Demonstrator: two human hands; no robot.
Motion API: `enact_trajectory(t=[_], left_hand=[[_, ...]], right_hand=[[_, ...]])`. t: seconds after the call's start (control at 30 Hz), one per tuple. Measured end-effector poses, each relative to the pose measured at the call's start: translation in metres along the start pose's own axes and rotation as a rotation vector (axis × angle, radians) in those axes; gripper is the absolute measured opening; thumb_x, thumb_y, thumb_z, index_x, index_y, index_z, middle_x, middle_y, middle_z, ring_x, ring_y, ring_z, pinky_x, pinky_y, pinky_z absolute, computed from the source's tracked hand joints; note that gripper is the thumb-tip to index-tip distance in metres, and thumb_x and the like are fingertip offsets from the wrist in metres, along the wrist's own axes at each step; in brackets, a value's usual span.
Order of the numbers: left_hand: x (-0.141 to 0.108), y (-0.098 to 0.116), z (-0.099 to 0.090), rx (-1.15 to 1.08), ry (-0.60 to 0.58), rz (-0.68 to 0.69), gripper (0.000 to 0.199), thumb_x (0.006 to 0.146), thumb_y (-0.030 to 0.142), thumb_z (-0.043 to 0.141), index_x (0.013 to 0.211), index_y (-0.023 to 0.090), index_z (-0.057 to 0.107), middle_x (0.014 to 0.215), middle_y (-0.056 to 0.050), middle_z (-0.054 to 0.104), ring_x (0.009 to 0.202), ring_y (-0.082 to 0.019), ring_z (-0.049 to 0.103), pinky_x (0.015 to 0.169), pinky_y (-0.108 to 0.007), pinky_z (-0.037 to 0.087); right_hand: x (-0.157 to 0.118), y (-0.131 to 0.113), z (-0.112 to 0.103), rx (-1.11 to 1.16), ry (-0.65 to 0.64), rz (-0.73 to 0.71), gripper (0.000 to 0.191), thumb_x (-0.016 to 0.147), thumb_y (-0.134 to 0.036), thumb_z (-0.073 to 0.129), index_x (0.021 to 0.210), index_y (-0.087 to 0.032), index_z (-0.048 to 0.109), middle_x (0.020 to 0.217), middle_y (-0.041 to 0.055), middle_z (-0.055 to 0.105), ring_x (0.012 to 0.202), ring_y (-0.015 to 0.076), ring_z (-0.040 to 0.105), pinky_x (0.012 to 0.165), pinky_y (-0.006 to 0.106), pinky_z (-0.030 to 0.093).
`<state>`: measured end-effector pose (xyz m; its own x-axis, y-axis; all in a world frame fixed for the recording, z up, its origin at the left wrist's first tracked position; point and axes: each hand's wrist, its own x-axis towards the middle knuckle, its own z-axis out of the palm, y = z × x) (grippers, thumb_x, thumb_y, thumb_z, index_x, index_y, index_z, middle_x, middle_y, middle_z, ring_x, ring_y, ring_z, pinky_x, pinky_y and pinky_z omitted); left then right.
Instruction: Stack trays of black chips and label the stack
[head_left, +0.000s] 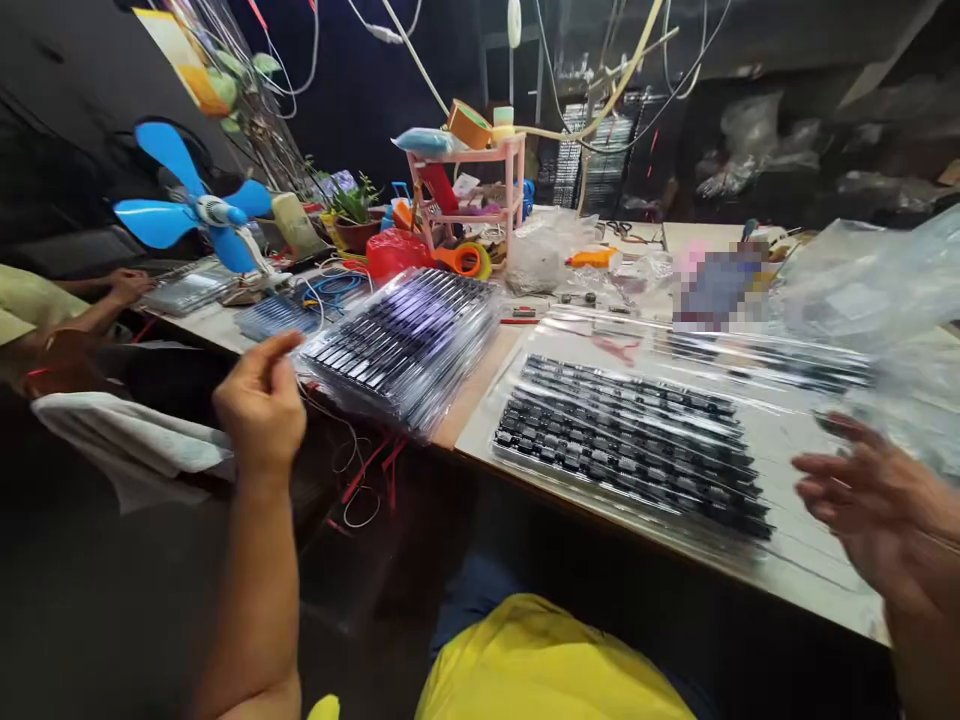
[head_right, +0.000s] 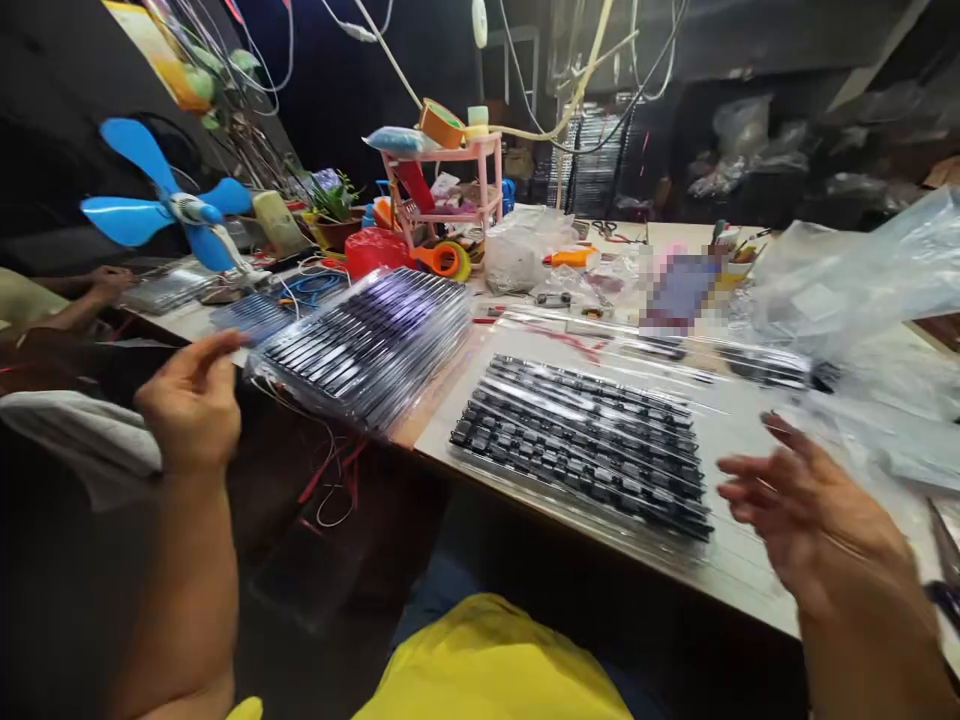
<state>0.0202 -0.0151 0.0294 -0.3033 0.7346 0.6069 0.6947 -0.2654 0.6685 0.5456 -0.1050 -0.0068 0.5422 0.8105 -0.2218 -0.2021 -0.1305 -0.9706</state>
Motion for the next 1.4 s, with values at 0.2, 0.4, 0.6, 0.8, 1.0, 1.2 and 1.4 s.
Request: enact_trajectory(t=[0.2, 0.4, 0.6, 0.8, 1.0, 1.2, 1.4], left_hand=[[-0.037, 0.055, 0.101, -0.265, -0.417, 0.084, 0.034, 0.089, 0.036, 0.048, 0.113, 0.016, 0.063, 0.115, -0.006, 0.065, 0.108, -0.02, 0.058, 0.098, -0.034, 0.042], [-0.041, 0.033, 0.163, -0.326, -0.714, -0.047, 0.05, 0.085, 0.044, 0.05, 0.122, 0.011, 0.057, 0.125, -0.013, 0.061, 0.112, -0.024, 0.057, 0.097, -0.037, 0.044], [-0.049, 0.049, 0.187, -0.341, -0.828, -0.101, 0.062, 0.082, 0.05, 0.051, 0.127, 0.008, 0.052, 0.134, -0.016, 0.053, 0.114, -0.025, 0.057, 0.098, -0.037, 0.044], [-0.049, 0.061, 0.203, -0.044, -0.843, 0.041, 0.059, 0.084, 0.049, 0.043, 0.131, 0.013, 0.049, 0.132, -0.012, 0.055, 0.117, -0.026, 0.055, 0.1, -0.041, 0.041], [-0.055, 0.062, 0.22, 0.291, -0.829, 0.308, 0.063, 0.09, 0.041, 0.025, 0.136, 0.001, 0.039, 0.141, -0.019, 0.043, 0.132, -0.025, 0.038, 0.111, -0.043, 0.027], [-0.054, 0.057, 0.225, 0.287, -0.801, 0.328, 0.061, 0.09, 0.04, 0.028, 0.136, 0.003, 0.042, 0.14, -0.018, 0.044, 0.131, -0.026, 0.04, 0.111, -0.043, 0.027], [-0.039, 0.06, 0.229, 0.136, -0.876, 0.124, 0.057, 0.086, 0.047, 0.043, 0.133, 0.016, 0.05, 0.135, -0.011, 0.052, 0.126, -0.029, 0.046, 0.109, -0.043, 0.031]], right_hand=[[0.01, -0.003, 0.045, -0.042, -0.127, 0.062, 0.04, 0.059, -0.027, 0.075, 0.097, -0.025, 0.062, 0.069, 0.0059, 0.066, 0.052, 0.0172, 0.062, 0.043, 0.021, 0.051], [0.027, 0.012, 0.01, -0.104, -0.07, 0.067, 0.067, 0.059, -0.032, 0.079, 0.122, -0.027, 0.056, 0.065, 0.0021, 0.06, 0.052, 0.0143, 0.057, 0.042, 0.02, 0.048], [0.036, 0.037, -0.014, -0.436, -0.005, -0.106, 0.078, 0.072, -0.053, 0.066, 0.136, -0.016, 0.041, 0.066, 0.0021, 0.057, 0.046, 0.0128, 0.051, 0.037, 0.022, 0.041], [0.045, 0.048, -0.01, -0.723, -0.118, -0.262, 0.066, 0.088, -0.055, 0.038, 0.142, -0.018, 0.033, 0.1, 0.0087, 0.056, 0.063, 0.0157, 0.06, 0.05, 0.029, 0.05], [0.046, 0.047, 0.007, -0.994, -0.144, -0.373, 0.048, 0.093, -0.034, 0.033, 0.139, -0.023, 0.044, 0.092, 0.0079, 0.055, 0.075, 0.0217, 0.058, 0.071, 0.036, 0.046], [0.039, 0.048, 0.007, -1.088, -0.152, -0.395, 0.048, 0.096, -0.029, 0.029, 0.142, -0.02, 0.038, 0.095, 0.0099, 0.058, 0.08, 0.0229, 0.059, 0.075, 0.035, 0.044], [0.029, 0.051, 0.003, -1.045, -0.101, -0.364, 0.048, 0.097, -0.029, 0.03, 0.144, -0.016, 0.031, 0.111, 0.0104, 0.061, 0.1, 0.0212, 0.058, 0.086, 0.032, 0.043]])
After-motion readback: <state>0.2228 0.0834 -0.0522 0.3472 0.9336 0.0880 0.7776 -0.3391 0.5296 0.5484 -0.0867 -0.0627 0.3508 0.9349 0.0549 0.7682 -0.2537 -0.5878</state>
